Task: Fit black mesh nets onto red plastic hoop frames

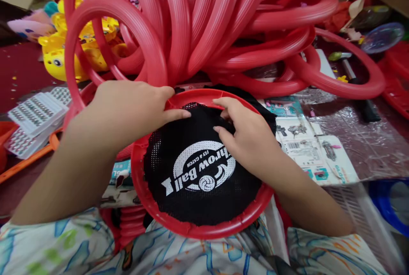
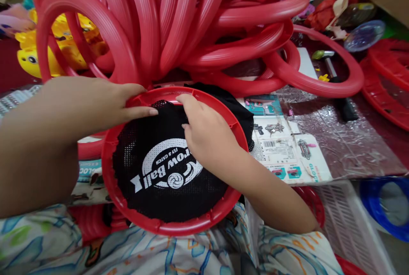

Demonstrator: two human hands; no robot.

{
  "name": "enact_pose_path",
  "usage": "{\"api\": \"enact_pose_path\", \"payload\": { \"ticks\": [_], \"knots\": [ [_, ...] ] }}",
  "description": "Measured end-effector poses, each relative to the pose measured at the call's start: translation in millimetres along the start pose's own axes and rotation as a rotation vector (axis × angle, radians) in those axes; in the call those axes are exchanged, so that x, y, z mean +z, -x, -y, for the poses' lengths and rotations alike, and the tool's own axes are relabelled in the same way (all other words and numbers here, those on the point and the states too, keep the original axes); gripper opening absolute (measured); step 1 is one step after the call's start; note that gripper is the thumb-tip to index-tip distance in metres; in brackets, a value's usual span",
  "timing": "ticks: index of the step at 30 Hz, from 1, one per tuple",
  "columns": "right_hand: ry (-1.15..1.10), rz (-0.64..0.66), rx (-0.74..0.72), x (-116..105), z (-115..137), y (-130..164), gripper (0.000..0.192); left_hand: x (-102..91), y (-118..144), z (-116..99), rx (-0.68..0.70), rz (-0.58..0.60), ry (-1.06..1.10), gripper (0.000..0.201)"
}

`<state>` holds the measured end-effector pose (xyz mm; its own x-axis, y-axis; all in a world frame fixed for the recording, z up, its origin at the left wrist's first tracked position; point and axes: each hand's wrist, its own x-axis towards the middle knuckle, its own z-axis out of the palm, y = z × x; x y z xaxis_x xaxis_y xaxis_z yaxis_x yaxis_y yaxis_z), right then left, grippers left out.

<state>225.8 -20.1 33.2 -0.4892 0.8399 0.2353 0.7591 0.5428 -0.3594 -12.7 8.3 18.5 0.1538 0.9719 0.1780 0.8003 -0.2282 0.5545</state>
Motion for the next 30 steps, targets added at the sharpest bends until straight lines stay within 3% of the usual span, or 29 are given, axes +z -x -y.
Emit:
{"api": "enact_pose_path", "payload": {
  "ticks": [2, 4, 7, 13, 17, 20, 24, 30],
  "knots": [
    [0.019, -0.034, 0.032, -4, 0, 0, 0.041, 1.9, -9, -11, 0.038, 0.057, -0.301, 0.052],
    [0.035, -0.06, 0.058, -6, -1, -1, 0.039, 6.1, -24, -18, 0.236, 0.155, -0.348, 0.047],
    [0.066, -0.082, 0.076, -8, -3, -2, 0.038, 17.8, -45, -24, 0.431, 0.259, -0.125, 0.045],
    [0.049, -0.092, 0.118, -12, -7, -3, 0.04, 31.0, -53, -23, 0.374, 0.46, 0.136, 0.036],
    [-0.015, -0.121, 0.063, -18, -5, -2, 0.037, 22.7, -42, -19, 0.268, 0.374, 0.295, 0.031],
    [-0.016, -0.224, 0.006, -21, 0, 1, 0.033, 11.5, -28, -20, 0.254, 0.279, 0.373, 0.025],
    [-0.022, -0.327, -0.01, -24, 5, 6, 0.028, -2.6, -9, -28, 0.273, 0.185, 0.402, 0.019],
    [-0.008, -0.345, 0.02, -26, 5, 9, 0.029, -9.1, 4, -40, 0.22, 0.1, 0.416, 0.015]
  ]
}}
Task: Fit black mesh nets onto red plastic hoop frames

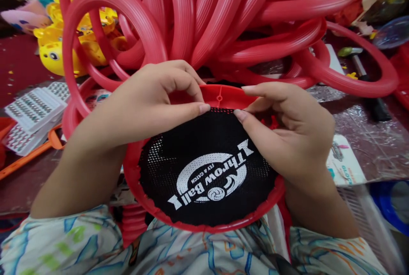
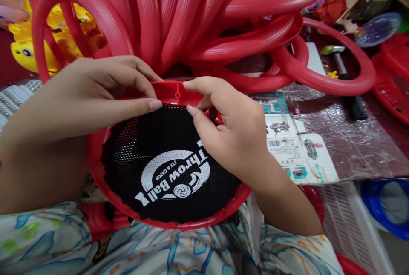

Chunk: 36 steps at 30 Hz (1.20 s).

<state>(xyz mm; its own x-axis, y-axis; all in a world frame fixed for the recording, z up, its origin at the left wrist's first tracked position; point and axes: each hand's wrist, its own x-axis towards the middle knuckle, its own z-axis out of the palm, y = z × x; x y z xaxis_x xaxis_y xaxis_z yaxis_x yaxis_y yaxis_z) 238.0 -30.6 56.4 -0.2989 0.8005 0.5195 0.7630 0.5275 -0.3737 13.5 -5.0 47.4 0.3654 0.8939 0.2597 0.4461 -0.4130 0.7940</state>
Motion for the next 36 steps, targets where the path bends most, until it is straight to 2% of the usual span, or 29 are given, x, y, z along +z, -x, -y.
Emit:
{"api": "enact_pose_path", "payload": {
  "ticks": [5, 12, 23, 29, 36],
  "knots": [
    [-0.03, -0.059, -0.059, 1, -2, 1, 0.029, 2.4, 5, -5, -0.014, -0.074, -0.055, 0.016],
    [-0.009, -0.137, -0.101, 3, 2, 3, 0.035, 6.5, 5, -2, 0.087, -0.139, -0.129, 0.014],
    [-0.04, -0.102, -0.089, 1, 1, 2, 0.033, 6.4, 4, 0, 0.104, -0.109, -0.14, 0.014],
    [-0.032, -0.102, -0.049, 4, -4, 2, 0.033, 13.0, 3, 5, 0.11, -0.179, -0.127, 0.013],
    [-0.031, -0.13, -0.006, 6, -1, 2, 0.03, 15.0, 5, 4, 0.117, -0.206, -0.142, 0.015]
  ]
}}
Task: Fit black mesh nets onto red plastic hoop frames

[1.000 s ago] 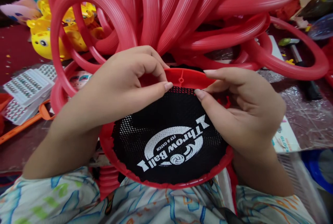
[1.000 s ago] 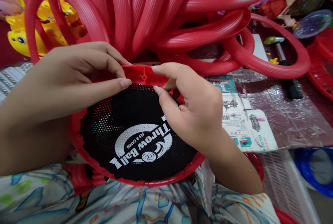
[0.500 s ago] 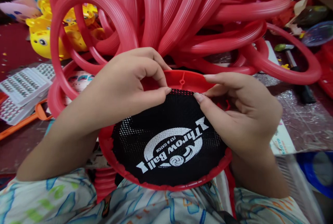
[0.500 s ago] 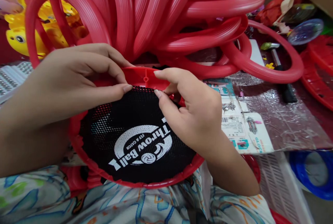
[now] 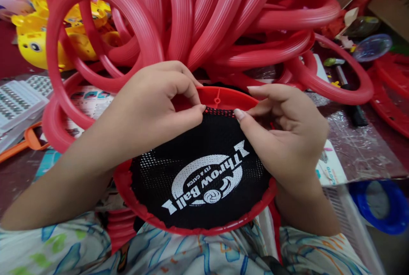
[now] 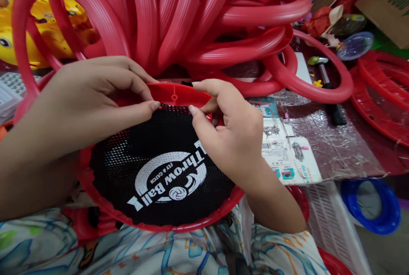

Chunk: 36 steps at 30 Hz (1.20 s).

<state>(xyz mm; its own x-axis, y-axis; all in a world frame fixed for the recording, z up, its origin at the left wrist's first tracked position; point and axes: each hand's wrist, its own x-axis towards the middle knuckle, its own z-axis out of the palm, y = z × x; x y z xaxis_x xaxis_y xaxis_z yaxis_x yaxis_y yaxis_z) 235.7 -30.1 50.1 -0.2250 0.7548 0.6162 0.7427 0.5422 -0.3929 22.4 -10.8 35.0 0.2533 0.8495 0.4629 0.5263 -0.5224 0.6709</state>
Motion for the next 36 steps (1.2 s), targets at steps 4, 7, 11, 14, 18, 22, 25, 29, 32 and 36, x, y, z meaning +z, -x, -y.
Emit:
{"api": "enact_pose_path", "payload": {
  "ticks": [4, 7, 11, 14, 18, 22, 25, 29, 32, 36],
  "knots": [
    [0.025, -0.024, -0.02, 1, 2, 0, 0.028, 2.4, 0, -2, -0.013, -0.008, -0.03, 0.013],
    [0.05, -0.027, -0.05, 3, 2, 0, 0.026, 4.3, 1, -1, -0.023, -0.018, -0.029, 0.012],
    [0.108, -0.009, -0.107, 4, 2, -1, 0.026, 5.7, 0, 0, -0.017, -0.025, -0.036, 0.012],
    [0.134, 0.022, -0.187, 5, 2, -1, 0.027, 7.4, 0, 0, 0.0, -0.019, -0.065, 0.01],
    [0.147, 0.065, -0.157, 5, 2, -2, 0.026, 10.9, 2, -1, 0.019, -0.016, -0.071, 0.01],
    [0.123, 0.117, -0.112, 3, 0, -3, 0.027, 13.8, 5, -2, 0.001, 0.011, -0.067, 0.017],
    [0.023, 0.141, -0.015, -2, -4, -5, 0.032, 15.4, 5, -1, -0.005, 0.044, -0.076, 0.016],
    [-0.11, 0.258, 0.095, -10, -12, -10, 0.038, 15.8, 4, 1, 0.013, 0.05, -0.065, 0.015],
    [-0.163, 0.254, 0.131, -14, -13, -12, 0.041, 14.2, 4, 1, 0.031, 0.045, -0.085, 0.014],
    [-0.095, 0.158, 0.168, -14, -5, -10, 0.041, 12.0, 3, 0, 0.043, 0.045, -0.094, 0.014]
  ]
}}
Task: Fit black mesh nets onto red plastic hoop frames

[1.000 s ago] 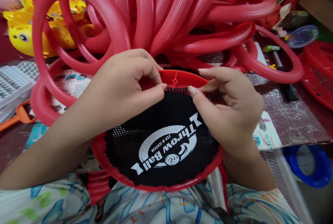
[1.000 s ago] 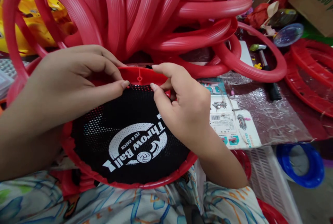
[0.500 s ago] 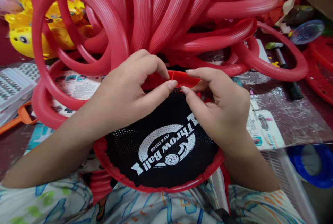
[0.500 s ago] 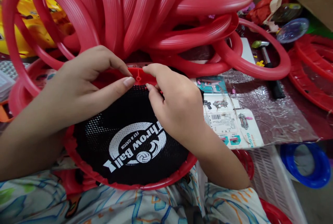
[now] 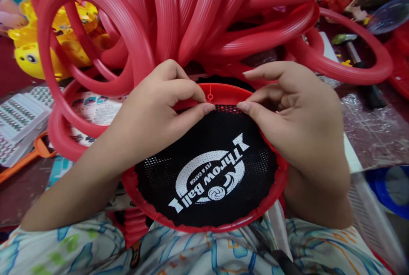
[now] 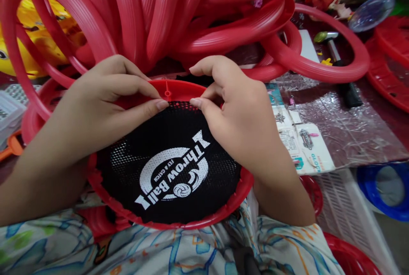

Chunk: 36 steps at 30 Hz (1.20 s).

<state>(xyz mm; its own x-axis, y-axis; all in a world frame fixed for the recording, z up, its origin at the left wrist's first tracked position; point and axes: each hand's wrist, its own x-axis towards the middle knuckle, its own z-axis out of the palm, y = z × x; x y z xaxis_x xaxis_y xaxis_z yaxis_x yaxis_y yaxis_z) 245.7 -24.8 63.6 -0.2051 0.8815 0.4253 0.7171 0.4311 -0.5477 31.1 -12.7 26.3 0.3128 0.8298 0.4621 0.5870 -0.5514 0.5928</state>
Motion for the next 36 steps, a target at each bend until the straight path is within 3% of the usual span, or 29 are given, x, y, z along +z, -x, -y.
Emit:
{"api": "enact_pose_path", "payload": {
  "ticks": [6, 13, 21, 27, 30, 33, 36],
  "knots": [
    [0.093, -0.014, -0.037, -2, 1, 1, 0.042, 0.8, 0, -1, -0.033, -0.002, -0.012, 0.015],
    [0.181, 0.085, -0.078, -13, -4, -3, 0.04, 2.6, 1, 0, -0.036, 0.004, 0.0, 0.015],
    [0.23, 0.132, -0.066, -3, -8, -8, 0.036, 5.7, -3, 8, -0.05, 0.025, 0.009, 0.018],
    [-0.006, -0.046, -0.019, -20, 2, -6, 0.006, -11.0, -4, 9, -0.178, 0.001, -0.084, 0.022],
    [-0.047, 0.073, -0.067, -25, 9, 0, 0.009, -18.3, -4, 10, -0.219, -0.058, -0.114, 0.026],
    [0.151, 0.215, -0.191, -17, 11, 6, 0.013, -19.0, -4, 13, -0.233, -0.08, -0.14, 0.027],
    [0.358, 0.242, -0.267, -2, 9, 11, 0.019, -16.0, -6, 15, -0.241, -0.063, -0.154, 0.026]
  ]
}}
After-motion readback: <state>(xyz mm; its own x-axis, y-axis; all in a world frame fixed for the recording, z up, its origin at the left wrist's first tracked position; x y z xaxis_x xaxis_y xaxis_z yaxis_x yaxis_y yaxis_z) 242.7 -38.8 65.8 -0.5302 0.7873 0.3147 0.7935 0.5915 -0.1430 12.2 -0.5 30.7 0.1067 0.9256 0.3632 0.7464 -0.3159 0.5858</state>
